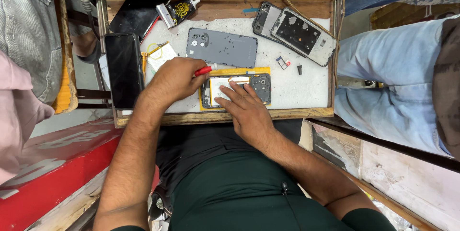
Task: The person receives a smartphone, removes its screen protector, and places it on the workbench. They then use a red plastic pry tool to lift and separate the battery from the phone chassis while another person works on a different device nearby.
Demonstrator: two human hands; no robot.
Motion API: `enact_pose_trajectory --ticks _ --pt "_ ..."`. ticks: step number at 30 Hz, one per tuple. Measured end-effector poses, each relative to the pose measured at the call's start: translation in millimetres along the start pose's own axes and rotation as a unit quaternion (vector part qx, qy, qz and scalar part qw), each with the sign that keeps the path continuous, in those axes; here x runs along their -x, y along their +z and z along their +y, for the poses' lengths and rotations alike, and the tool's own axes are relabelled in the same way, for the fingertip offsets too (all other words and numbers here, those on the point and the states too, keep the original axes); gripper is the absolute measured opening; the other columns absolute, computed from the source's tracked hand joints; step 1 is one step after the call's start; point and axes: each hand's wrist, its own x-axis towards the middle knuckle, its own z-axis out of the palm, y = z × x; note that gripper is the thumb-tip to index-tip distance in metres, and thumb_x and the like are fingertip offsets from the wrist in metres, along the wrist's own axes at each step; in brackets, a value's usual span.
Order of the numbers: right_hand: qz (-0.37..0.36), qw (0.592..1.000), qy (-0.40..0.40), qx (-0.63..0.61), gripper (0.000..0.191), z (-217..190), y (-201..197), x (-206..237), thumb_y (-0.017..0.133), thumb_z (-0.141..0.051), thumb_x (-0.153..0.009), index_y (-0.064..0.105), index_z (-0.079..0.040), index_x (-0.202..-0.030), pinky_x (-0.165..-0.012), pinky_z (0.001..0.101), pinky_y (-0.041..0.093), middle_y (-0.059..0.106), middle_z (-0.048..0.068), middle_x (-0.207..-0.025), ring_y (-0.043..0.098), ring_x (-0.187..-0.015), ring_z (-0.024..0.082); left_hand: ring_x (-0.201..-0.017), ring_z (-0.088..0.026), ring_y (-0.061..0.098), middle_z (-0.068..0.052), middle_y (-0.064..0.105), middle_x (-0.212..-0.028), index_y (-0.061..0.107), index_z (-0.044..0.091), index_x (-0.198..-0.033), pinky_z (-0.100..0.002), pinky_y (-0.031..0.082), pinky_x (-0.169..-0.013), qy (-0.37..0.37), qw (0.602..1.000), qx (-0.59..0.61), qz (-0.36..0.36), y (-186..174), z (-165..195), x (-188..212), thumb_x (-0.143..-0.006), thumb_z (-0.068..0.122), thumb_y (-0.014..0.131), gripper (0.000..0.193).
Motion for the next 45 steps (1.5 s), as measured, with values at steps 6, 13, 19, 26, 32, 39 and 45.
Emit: enact_pose_trajectory --ticks 6,13,19,26,32,39,45 --pt "-0.009 1.000 0.002 -0.007 0.051 -0.4 -2.3 -3.6 0.060 0.004 -0.087 0.065 -0.014 -0.135 -0.122 0.0529 0.033 0.056 0.011 -0.150 0.046 -0.145 0.033 -0.077 -0.038 0.071 -0.016 0.073 -0.080 0.074 0.008 -0.094 -0.050 0.056 -0.068 -0.026 0.997 -0.063 0.021 5.5 11.5 -6.9 -0.093 0.036 0.072 0.028" --pt "-0.003 1.000 0.001 -0.021 0.047 3.5 -3.8 -6.3 0.061 0.003 -0.091 0.065 -0.013 -0.135 -0.124 0.0528 0.033 0.057 0.009 -0.149 0.046 -0.147 0.033 -0.079 -0.036 0.071 -0.012 0.075 -0.090 0.077 0.011 -0.098 -0.047 0.056 -0.069 0.014 0.998 0.001 0.064 -12.7 5.3 6.2 -0.092 0.025 0.071 0.016" --pt "-0.015 1.000 0.004 -0.017 0.050 4.0 -5.4 -7.3 0.060 0.005 -0.088 0.064 -0.013 -0.135 -0.123 0.0533 0.033 0.056 0.011 -0.151 0.046 -0.146 0.033 -0.076 -0.034 0.073 -0.009 0.073 -0.090 0.076 0.011 -0.092 -0.046 0.058 -0.064 0.026 0.988 -0.149 0.029 -6.6 17.4 0.4 -0.084 0.010 0.071 0.010" --pt "-0.023 1.000 0.003 -0.011 0.051 4.6 -8.7 -7.1 0.059 0.004 -0.089 0.063 -0.014 -0.137 -0.122 0.0539 0.032 0.055 0.011 -0.151 0.045 -0.147 0.033 -0.071 -0.025 0.073 -0.005 0.069 -0.090 0.069 0.008 -0.094 -0.040 0.058 -0.052 0.057 0.966 -0.246 0.046 6.2 27.4 2.2 -0.078 0.009 0.071 0.016" --pt "-0.020 1.000 0.002 -0.017 0.049 6.9 -7.8 -2.0 0.060 0.002 -0.091 0.063 -0.014 -0.137 -0.123 0.0536 0.033 0.055 0.010 -0.152 0.045 -0.147 0.033 -0.063 -0.019 0.068 -0.006 0.061 -0.088 0.063 0.006 -0.096 -0.033 0.054 -0.049 0.089 0.958 -0.213 0.171 29.1 18.5 16.9 -0.087 0.016 0.074 0.018" --pt "-0.026 1.000 0.006 -0.014 0.048 6.6 -5.3 -1.4 0.060 0.002 -0.092 0.063 -0.015 -0.137 -0.123 0.0536 0.032 0.054 0.009 -0.152 0.045 -0.147 0.033 -0.068 -0.024 0.068 -0.008 0.060 -0.093 0.061 0.005 -0.102 -0.037 0.054 -0.053 0.104 0.963 -0.108 0.222 39.2 13.4 25.1 -0.086 0.014 0.076 0.024" --pt "-0.028 0.999 0.013 -0.011 0.049 4.9 -5.7 -2.0 0.060 0.002 -0.091 0.063 -0.016 -0.136 -0.124 0.0531 0.032 0.054 0.008 -0.152 0.045 -0.147 0.032 -0.074 -0.032 0.067 -0.013 0.062 -0.093 0.059 0.003 -0.105 -0.042 0.056 -0.063 0.092 0.961 0.083 0.246 16.5 23.6 38.2 -0.088 0.006 0.069 0.020"
